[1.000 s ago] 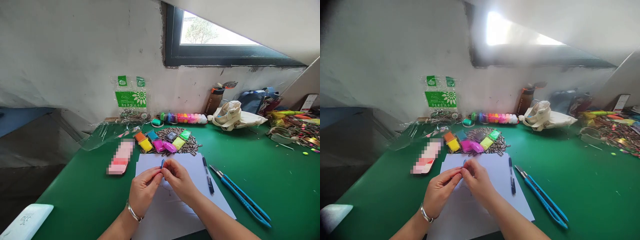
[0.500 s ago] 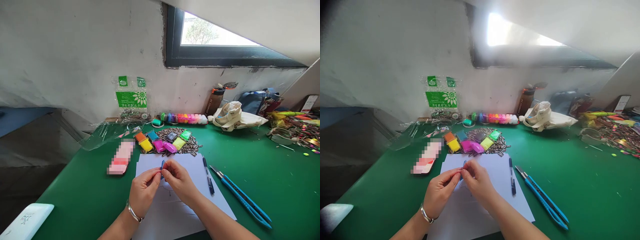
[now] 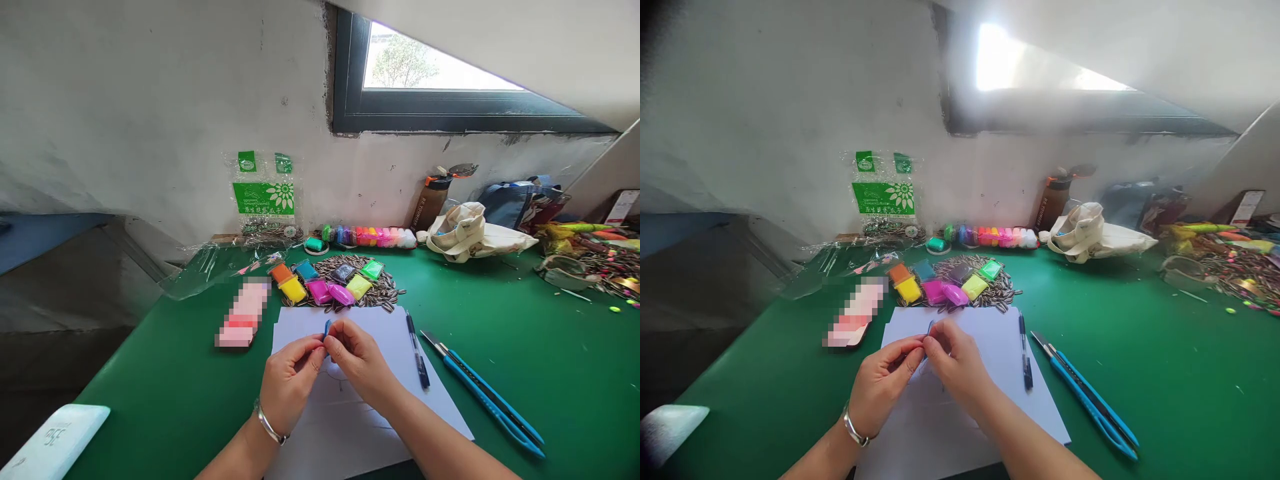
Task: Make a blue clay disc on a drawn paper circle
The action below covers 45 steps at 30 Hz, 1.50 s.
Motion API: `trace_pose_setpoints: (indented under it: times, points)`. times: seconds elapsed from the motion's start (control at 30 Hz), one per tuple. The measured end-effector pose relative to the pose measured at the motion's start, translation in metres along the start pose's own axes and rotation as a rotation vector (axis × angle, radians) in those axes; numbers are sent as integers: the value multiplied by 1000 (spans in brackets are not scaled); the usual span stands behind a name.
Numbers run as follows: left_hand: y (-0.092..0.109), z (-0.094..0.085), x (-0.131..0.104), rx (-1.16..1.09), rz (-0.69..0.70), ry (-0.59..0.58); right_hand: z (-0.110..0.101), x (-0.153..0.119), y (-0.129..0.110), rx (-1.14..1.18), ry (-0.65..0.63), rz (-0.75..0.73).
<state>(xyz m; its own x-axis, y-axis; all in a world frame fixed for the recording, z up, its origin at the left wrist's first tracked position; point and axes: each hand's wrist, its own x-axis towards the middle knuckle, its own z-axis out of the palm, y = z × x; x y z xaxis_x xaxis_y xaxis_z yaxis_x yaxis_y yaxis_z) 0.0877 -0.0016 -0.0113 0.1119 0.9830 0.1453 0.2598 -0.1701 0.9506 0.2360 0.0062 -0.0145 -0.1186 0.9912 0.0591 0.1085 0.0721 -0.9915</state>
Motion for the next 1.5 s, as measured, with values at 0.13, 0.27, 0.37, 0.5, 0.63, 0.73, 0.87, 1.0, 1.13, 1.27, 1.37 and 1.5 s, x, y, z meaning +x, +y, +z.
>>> trace_pose_setpoints:
  times: [0.13, 0.27, 0.37, 0.5, 0.63, 0.73, 0.87, 1.0, 1.13, 1.27, 1.37, 1.5]
  points:
    - [-1, 0, 1, -2, -13, 6, -1, 0, 3, 19, -26, -19]
    - [-1, -1, 1, 3, -18, 11, -2, 1, 5, 17, -36, -35]
    - [-1, -1, 1, 8, -14, 14, -2, 1, 5, 20, -43, -20]
    - [-2, -2, 2, 16, -5, 11, -1, 0, 5, 43, -50, -8]
    - [-1, -2, 3, 12, 4, 14, -1, 0, 3, 45, -50, -18]
    - [-1, -2, 4, 7, -6, 25, -2, 1, 3, 56, -56, -18]
    - [-2, -2, 3, -16, -32, 16, -3, 2, 3, 98, -80, -9]
    - [-2, -3, 2, -5, -45, 16, -2, 2, 3, 130, -92, -8]
    - [-2, -3, 3, 22, -24, 28, -2, 1, 5, 145, -95, 7]
    - [-1, -3, 3, 47, 14, 37, -3, 2, 3, 126, -96, 18]
    - [-1, -2, 3, 84, 50, 32, -1, 2, 1, 82, -85, 23]
    - [-1, -1, 1, 221, 203, 2, 3, 1, 1, -72, -3, 15]
